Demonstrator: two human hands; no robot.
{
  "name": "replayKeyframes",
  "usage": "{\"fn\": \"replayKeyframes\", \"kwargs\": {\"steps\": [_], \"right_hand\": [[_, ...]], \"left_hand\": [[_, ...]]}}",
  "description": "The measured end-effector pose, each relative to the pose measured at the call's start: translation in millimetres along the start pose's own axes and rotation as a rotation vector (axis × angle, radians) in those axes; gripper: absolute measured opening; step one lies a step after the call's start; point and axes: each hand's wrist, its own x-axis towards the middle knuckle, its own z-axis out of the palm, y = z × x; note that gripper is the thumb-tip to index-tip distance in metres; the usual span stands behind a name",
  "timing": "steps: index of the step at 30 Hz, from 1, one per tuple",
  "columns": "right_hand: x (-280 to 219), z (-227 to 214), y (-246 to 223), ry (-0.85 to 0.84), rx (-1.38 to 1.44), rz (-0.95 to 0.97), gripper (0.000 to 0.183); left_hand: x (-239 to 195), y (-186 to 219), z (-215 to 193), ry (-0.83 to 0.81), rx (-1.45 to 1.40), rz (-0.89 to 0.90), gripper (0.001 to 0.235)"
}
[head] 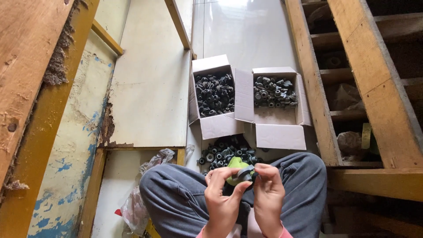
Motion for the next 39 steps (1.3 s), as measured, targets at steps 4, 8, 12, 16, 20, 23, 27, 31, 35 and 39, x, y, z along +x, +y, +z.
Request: {"fn": "replayKeyframes", "kwargs": {"steps": [4,8,12,16,20,23,27,31,35,39], "right_hand": [[4,5,-9,0.007,0.211,0.193,0.014],[17,1,-28,-0.087,0.1,-0.096,0.009],[41,-7,-69,-0.229,-0.572,-0.516,0.012],[41,-7,-66,-0.326,-0.577,-0.517,0.01],[24,2,-41,-0.139,-0.031,-0.111,0.01],[19,2,-29,-0.106,0.129,0.104,0.014],[22,-4,-20,-0.191,0.381,0.504,0.038],[35,-2,-40,-0.262,0.419,0.71,0.064],[46,-8,-51,-0.424,0.364,0.845,0.054],[53,-11,-61,-0.652,0.178,0.861,0.056]], "left_hand": [[-5,-5,7,-0.017,-0.065,-0.102,0.034],[-3,-3,4,-0.036,-0.049,-0.075,0.035],[3,0,-4,-0.113,0.131,0.105,0.02],[6,5,-3,-0.075,0.187,0.184,0.018],[-2,2,9,0.03,-0.093,0.043,0.028],[-8,-7,17,0.058,-0.277,-0.149,0.035],[-12,-13,21,0.068,-0.382,-0.227,0.032],[-1,-15,17,0.086,-0.276,-0.137,0.016],[3,-18,10,0.016,-0.147,-0.059,0.013],[4,-18,5,0.043,0.096,0.099,0.016]]}}
